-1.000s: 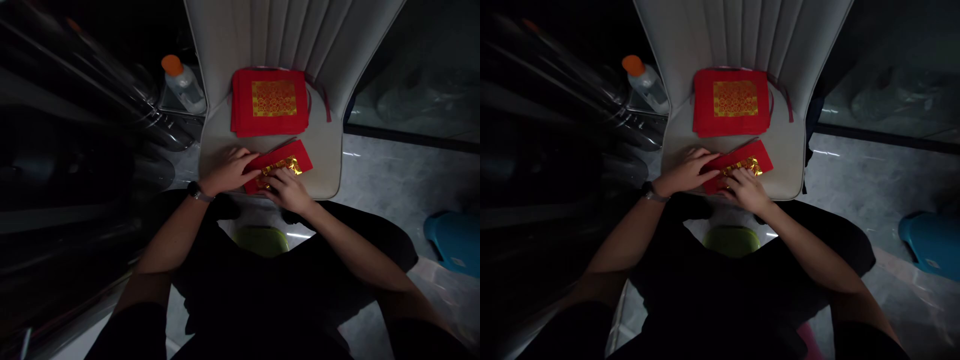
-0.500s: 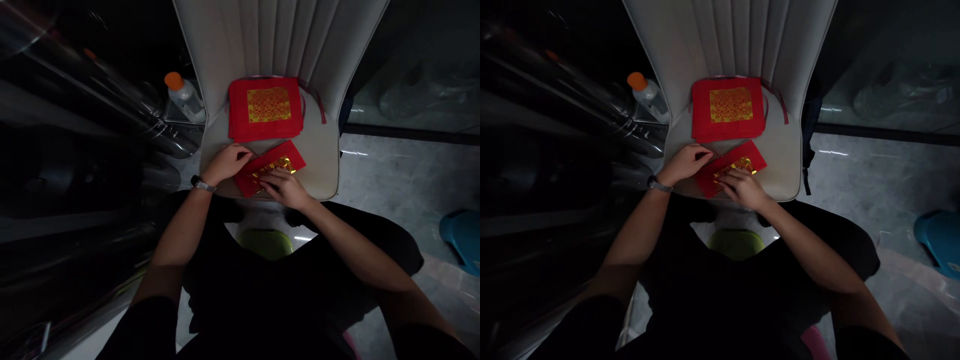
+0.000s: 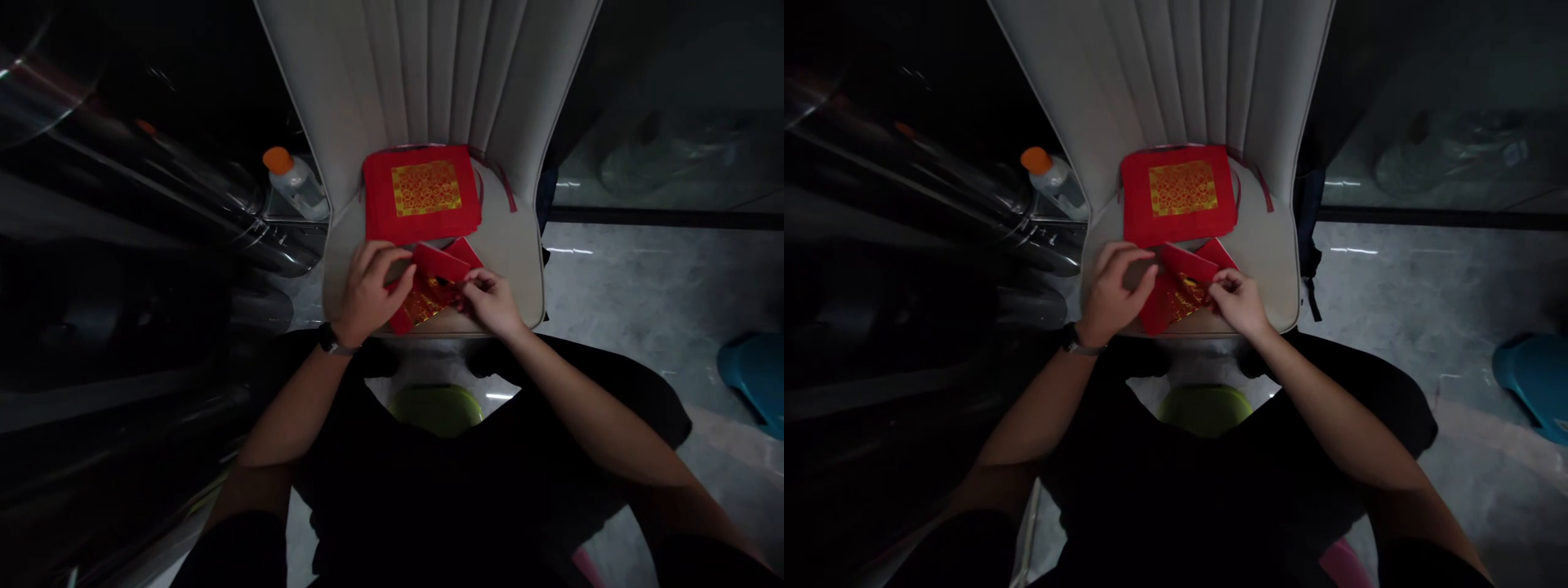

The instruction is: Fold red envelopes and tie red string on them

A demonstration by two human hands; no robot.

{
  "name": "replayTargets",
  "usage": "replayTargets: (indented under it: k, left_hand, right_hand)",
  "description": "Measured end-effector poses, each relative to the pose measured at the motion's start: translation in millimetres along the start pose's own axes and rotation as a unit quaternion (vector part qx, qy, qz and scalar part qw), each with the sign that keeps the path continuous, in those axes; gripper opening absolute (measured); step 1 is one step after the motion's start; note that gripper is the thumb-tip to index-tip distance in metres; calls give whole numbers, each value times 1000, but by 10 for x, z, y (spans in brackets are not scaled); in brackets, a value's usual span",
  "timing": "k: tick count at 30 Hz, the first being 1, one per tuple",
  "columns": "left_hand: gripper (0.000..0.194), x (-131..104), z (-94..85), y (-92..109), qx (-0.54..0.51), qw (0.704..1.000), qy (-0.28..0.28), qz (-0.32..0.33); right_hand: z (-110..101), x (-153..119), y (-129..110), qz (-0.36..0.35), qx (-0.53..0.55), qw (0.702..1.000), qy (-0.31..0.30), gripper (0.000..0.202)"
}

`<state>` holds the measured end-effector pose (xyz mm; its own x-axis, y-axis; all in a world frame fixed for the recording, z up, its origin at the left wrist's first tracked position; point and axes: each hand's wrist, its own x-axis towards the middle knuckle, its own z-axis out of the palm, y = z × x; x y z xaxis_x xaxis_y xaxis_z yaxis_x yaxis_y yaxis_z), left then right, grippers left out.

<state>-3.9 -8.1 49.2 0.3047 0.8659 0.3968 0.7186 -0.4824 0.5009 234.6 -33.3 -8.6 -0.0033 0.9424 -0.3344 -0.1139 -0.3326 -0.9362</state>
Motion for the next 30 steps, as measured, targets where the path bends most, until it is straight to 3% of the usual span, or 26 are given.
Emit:
replayTargets:
  k: [3,7,12,15,18,27,30]
  left_hand:
    - [23,-4,153,109,4,994,-82,67]
    - [39,82,537,131,18,977,-167,129]
    - [51,92,883,53,23,966,-226,127]
    - [53,60,916,6,27,963,-233,130]
    - [54,52,893,-22,32,960,-237,145]
    - [56,125,853,-3,48,946,-274,169]
    - [57,143,858,5,48,943,-281,172]
  right_hand:
    - [-134,-5,-36,28,-35,999,14,32]
    - [-290,44,-98,70,-131,989,-16,20]
    - [-442,93,-124,-7,-316,949,7,12]
    - [-514,80,-123,-46,-392,919,19,16]
    - [-564,50,-108,-65,-414,908,13,37]
    - [-685,2,28,-132,-388,912,-25,55]
    - [-682,-30,54,-180,-402,897,-43,56]
